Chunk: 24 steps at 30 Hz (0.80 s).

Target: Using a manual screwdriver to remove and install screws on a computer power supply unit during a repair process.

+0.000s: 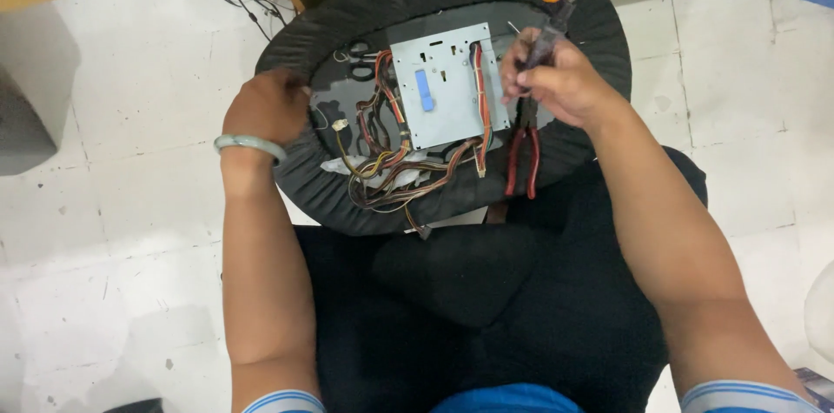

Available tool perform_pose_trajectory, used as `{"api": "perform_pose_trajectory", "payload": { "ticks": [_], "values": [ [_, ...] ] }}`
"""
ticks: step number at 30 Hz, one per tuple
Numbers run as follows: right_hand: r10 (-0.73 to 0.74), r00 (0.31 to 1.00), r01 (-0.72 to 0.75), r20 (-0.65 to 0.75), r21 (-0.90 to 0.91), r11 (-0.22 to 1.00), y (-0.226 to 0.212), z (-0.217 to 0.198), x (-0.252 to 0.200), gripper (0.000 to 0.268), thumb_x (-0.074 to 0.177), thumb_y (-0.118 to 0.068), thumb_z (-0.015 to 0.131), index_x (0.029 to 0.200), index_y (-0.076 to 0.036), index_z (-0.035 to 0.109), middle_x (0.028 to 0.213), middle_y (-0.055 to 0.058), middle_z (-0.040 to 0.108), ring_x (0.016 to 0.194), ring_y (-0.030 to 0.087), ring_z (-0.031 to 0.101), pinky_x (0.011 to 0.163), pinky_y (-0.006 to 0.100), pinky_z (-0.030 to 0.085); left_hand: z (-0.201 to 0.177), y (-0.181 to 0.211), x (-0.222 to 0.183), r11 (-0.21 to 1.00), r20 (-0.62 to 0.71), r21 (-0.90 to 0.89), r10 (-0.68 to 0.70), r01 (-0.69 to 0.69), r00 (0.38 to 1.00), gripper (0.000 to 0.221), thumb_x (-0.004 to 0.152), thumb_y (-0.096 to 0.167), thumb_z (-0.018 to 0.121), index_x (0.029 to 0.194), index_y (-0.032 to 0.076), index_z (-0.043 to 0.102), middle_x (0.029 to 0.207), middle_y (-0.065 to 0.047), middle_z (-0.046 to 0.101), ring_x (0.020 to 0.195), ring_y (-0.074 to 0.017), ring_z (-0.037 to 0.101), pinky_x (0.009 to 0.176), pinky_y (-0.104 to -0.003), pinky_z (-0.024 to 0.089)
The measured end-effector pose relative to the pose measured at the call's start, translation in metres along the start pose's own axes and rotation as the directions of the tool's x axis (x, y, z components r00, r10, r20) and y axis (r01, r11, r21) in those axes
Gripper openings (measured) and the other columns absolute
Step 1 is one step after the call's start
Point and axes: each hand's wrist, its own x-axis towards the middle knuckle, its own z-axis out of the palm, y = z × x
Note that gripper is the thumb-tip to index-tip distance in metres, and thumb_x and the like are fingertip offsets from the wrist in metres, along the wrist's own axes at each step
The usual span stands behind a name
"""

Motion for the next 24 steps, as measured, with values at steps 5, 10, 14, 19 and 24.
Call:
{"api": "perform_pose_trajectory", "payload": {
  "ticks": [5,10,14,19,24],
  "values": [
    [-0.121,0.835,-0.048,-0.536,-0.291,0.956,0.031,-0.034,0.017,0.034,0.103,-0.035,0.073,0.088,-0.016,0.048,0.068,-0.001,0.046,0.057,0.012,0.050,0.061,0.031,0.053,0.011,-0.028,0.016,0.997,-0.182,-0.079,0.009,-0.024,0.983,0.031,0.089,0.015,0.058,0.113,0.013,0.078,0.110,-0.012,0.077,0.103,-0.0379,0.069,0.083,-0.048,0.054],
    [-0.186,0.714,-0.332,-0.675,-0.560,0.759,0.025,-0.027,0.015,0.037,0.113,-0.031,0.063,0.080,-0.016,0.059,0.070,0.002,0.066,0.063,0.013,0.066,0.064,0.031,0.055,0.026,-0.016,0.023,0.985,-0.095,0.020,-0.171,0.174,0.981,0.028,0.091,0.019,0.065,0.113,0.024,0.081,0.113,-0.015,0.075,0.101,-0.0429,0.070,0.082,-0.051,0.057],
    [-0.168,0.756,-0.304,-0.632,-0.567,0.765,0.027,-0.023,0.020,0.021,0.106,-0.021,0.061,0.120,-0.008,0.070,0.089,0.008,0.071,0.067,0.015,0.066,0.066,0.029,0.058,0.057,-0.014,0.042,0.952,-0.018,0.256,-0.172,0.171,0.985,0.035,0.093,0.018,0.064,0.120,0.035,0.078,0.121,-0.010,0.073,0.105,-0.0354,0.071,0.084,-0.047,0.061],
    [-0.162,0.747,-0.296,-0.645,-0.541,0.787,0.031,-0.025,0.023,0.023,0.105,-0.025,0.065,0.120,-0.007,0.069,0.091,0.008,0.072,0.076,0.015,0.069,0.069,0.028,0.064,0.094,-0.041,0.071,0.909,-0.197,0.319,-0.212,0.267,0.957,0.023,0.098,0.027,0.063,0.100,0.012,0.081,0.102,-0.014,0.077,0.094,-0.0383,0.074,0.071,-0.048,0.062],
    [-0.154,0.767,-0.326,-0.623,-0.585,0.742,0.023,-0.019,0.020,0.017,0.106,-0.024,0.065,0.112,-0.009,0.071,0.092,0.007,0.072,0.078,0.016,0.070,0.070,0.030,0.063,0.110,-0.051,0.084,0.903,-0.321,0.358,-0.119,0.237,0.940,0.021,0.091,-0.001,0.061,0.089,0.007,0.079,0.088,-0.016,0.077,0.080,-0.0370,0.077,0.061,-0.047,0.064]
  ]
}}
